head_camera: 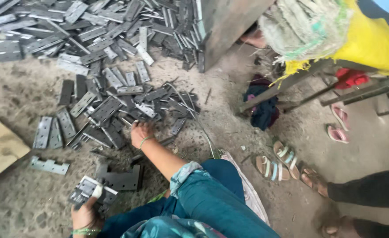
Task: The person sits on the floor and assembles small metal hinge components by hand. They pick up two flat metal plates, align them, and use a metal rod to press or secure them together, then place the assembled unit into a nearby bucket.
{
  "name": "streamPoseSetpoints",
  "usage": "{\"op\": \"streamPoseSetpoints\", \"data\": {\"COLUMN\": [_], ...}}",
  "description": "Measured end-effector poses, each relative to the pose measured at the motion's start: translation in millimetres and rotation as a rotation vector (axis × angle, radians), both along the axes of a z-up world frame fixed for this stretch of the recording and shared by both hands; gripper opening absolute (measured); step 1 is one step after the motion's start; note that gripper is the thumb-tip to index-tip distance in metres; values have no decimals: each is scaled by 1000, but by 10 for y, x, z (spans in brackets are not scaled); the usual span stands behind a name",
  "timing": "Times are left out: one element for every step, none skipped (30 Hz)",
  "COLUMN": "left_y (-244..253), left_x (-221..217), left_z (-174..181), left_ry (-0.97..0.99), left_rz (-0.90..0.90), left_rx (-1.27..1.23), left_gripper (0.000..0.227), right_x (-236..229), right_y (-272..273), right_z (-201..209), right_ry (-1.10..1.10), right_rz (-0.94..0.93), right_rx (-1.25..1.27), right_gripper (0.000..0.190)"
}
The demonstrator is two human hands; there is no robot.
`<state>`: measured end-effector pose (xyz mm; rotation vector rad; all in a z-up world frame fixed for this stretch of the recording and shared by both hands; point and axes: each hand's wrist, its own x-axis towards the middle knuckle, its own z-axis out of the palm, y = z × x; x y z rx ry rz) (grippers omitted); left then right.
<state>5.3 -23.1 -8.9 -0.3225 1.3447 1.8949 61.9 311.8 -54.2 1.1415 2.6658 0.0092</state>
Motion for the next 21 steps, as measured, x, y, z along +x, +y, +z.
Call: {"op": "streamPoseSetpoints", "data": {"left_y": [3, 15, 12, 10, 30, 61, 159, 254, 307, 338, 399, 439, 442, 447, 461, 476, 470, 468, 461, 456, 418], "left_x": [6, 7, 35, 48, 13, -31, -49, -82, -114, -160, -211, -263, -308, -334, -350, -362, -366, -363, -389, -409, -432], "left_z": [-45, -90, -122, -144, -156, -159, -172, -176, -168, -154, -147, -137, -122, -113, -109, -107, -103, -99, -93, -82, -48], "left_ry": [18, 29, 28, 33, 32, 33, 38, 38, 39, 39, 44, 42, 43, 44, 44, 43, 47, 44, 49, 49, 54], "left_rz": [26, 37, 54, 64, 67, 69, 68, 71, 73, 71, 72, 71, 78, 76, 75, 78, 76, 72, 69, 67, 65], "left_rx": [-37, -57, -66, -75, -76, -77, -79, -79, -85, -90, -88, -85, -84, -82, -78, -71, -70, -67, -63, -60, -61], "left_gripper": [34, 37, 36, 35, 34, 33, 32, 32, 31, 30, 30, 29, 28, 28, 27, 27, 27, 26, 26, 26, 26], "right_x": [-9, 9, 9, -1, -1, -1, -38, -63, -61, -58, -31, 26, 106, 186, 279, 376, 436, 481, 450, 429, 435], "right_y": [-32, -28, -22, -24, 7, 36, 62, 118, 118, 90, 112, 102, 23, -73, -202, -354, -506, -657, -823, -957, -1103], "right_z": [-15, -29, -44, -58, -59, -52, -36, -3, 24, 52, 100, 147, 182, 216, 244, 272, 303, 338, 373, 420, 481], "right_ry": [49, 99, 114, 128, 143, 133, 124, 115, 134, 154, 173, 310, 450, 591, 698, 806, 901, 991, 1044, 1097, 1159], "right_rz": [4, 8, 5, 2, 3, -13, -23, -34, -133, -230, -327, -449, -571, -692, -816, -928, -897, -848, -785, -719, -676], "right_rx": [7, 16, 11, 7, 5, 3, 2, 1, -107, -215, -319, -473, -630, -784, -1036, -1292, -1555, -1818, -1855, -1889, -1911], "right_gripper": [58, 51, 52, 53, 54, 49, 44, 39, 36, 33, 30, 36, 45, 57, 49, 43, 33, 26, 25, 26, 25]}}
